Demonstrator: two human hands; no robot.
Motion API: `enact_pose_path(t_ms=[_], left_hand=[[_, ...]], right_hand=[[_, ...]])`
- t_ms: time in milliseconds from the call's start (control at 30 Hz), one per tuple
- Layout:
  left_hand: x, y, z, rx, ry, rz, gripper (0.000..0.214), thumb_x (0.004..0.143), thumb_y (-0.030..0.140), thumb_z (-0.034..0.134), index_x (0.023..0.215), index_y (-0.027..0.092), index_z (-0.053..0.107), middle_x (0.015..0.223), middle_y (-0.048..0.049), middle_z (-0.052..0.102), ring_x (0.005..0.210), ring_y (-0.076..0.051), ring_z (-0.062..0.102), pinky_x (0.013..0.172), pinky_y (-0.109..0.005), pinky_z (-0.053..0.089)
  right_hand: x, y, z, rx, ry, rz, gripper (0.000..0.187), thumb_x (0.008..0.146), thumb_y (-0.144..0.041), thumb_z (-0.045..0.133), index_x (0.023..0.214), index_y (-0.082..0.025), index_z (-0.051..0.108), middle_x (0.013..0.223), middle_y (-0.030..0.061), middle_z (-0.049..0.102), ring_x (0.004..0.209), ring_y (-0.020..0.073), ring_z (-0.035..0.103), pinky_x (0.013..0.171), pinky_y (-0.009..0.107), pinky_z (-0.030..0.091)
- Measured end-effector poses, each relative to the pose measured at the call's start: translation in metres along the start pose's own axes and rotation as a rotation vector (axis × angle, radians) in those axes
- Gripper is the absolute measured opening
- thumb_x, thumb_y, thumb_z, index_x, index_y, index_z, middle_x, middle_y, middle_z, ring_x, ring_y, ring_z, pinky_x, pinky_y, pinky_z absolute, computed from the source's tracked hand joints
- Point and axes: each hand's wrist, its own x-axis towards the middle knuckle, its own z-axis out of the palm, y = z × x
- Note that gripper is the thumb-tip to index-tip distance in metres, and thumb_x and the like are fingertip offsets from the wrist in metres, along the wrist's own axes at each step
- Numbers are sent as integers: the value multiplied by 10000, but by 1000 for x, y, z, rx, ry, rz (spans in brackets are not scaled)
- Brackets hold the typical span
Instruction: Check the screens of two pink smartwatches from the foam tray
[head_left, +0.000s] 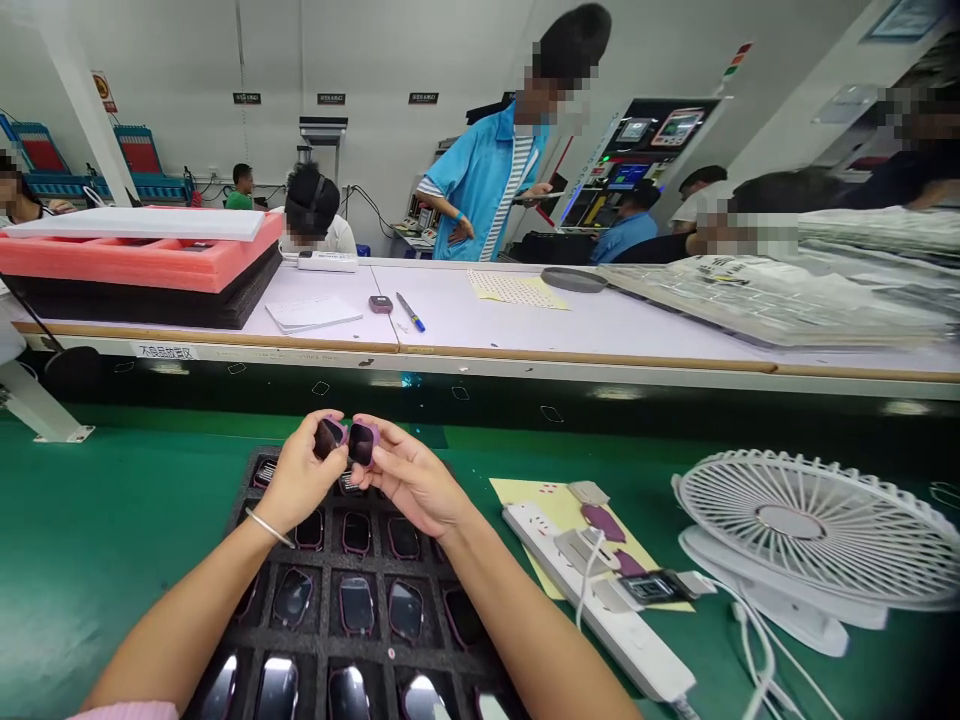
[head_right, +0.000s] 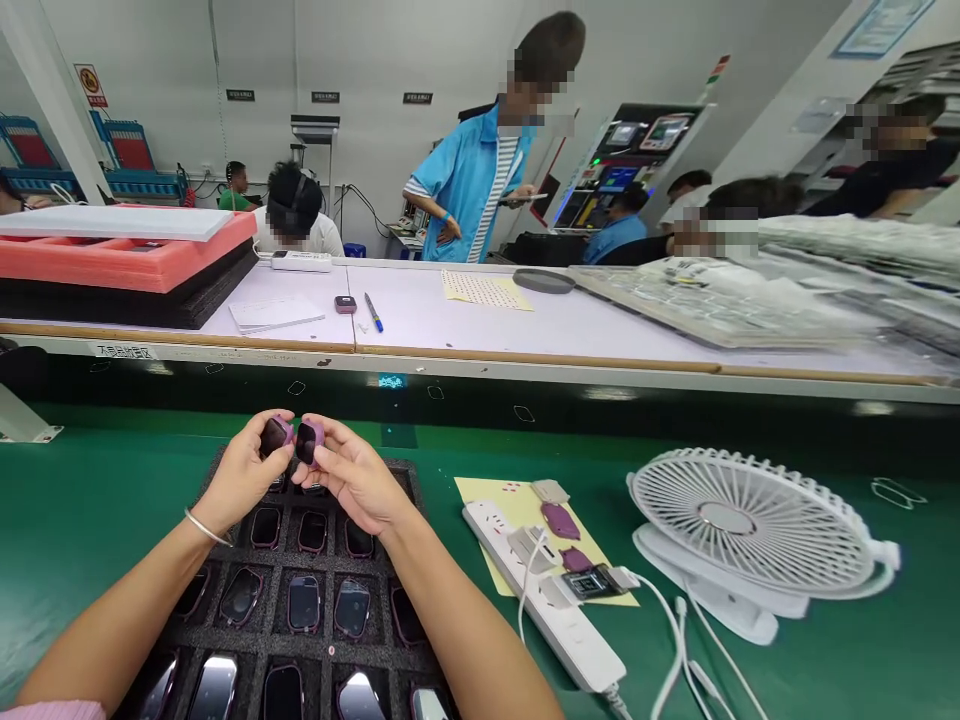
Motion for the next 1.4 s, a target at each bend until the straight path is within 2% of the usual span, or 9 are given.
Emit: enact_pose_path(t_ms=[167,333,567,800,1033,1133,1233,1300,1400], left_hand=[[-2,3,1,-12,1,-23,509,730,317,624,1214,167,569,1009,-51,662,875,-175,614,788,-310,492],[-4,5,0,-15,16,-15,525,748,320,613,1250,174,563,1032,-63,679,893,-185,633,811,-329,506],[-6,7,2,-60,43,34,503,730,283,626,1212,183,524,1107,-87,688,1012,-203,668,857,-329,520],[-6,7,0,-56,57,15,431,726,278,633,1143,202,556,1065,-73,694,1020,-219,683,852,-342,533],[-6,15,0,-157,41,-30,446,678,301,685,1100,193,586,1022,-55,688,1006,-214,674,881,-343,528],[-8,20,0,-270,12,-103,471,678,329,711,1107,183,579,1031,-50,671,891,-169,656,747,-279,520],[-9,24,0,-318,-23,-178,506,681,347,720,1130,173,564,963,-22,640,633,-84,526,532,-214,402],[-8,26,0,-323,-22,-195,500,667,334,728,1111,170,566,916,-2,617,559,-55,431,493,-207,350],[-8,26,-1,-333,5,-196,494,648,321,738,1086,166,571,889,13,594,539,-42,381,485,-203,329]], right_hand=[[2,-1,-2,60,-19,13,461,789,-309,832,1213,-222,674,835,8,707,694,120,674,680,262,528],[3,-1,-2,133,-31,14,440,793,-301,830,1205,-234,691,896,12,714,688,101,665,691,252,529],[1,-2,-1,117,-34,11,458,784,-303,836,1210,-240,684,899,14,722,693,107,670,710,262,536],[2,-2,-1,131,-35,3,453,766,-307,849,1188,-249,693,1041,34,746,673,100,681,682,253,539],[2,-2,0,143,-35,-13,474,760,-295,847,1201,-230,685,1033,44,743,643,94,633,646,259,526],[2,-4,1,169,-37,-10,467,753,-305,850,1184,-217,695,1020,59,755,616,91,603,617,252,511],[1,-5,1,165,-24,-14,461,750,-296,848,1179,-213,700,1015,68,764,617,95,597,610,250,505],[1,-5,1,146,-10,-18,464,755,-288,840,1188,-214,693,1042,78,764,641,104,606,623,257,512],[1,-5,1,122,-3,-19,464,762,-287,831,1195,-223,677,1085,85,760,690,116,632,662,269,529]])
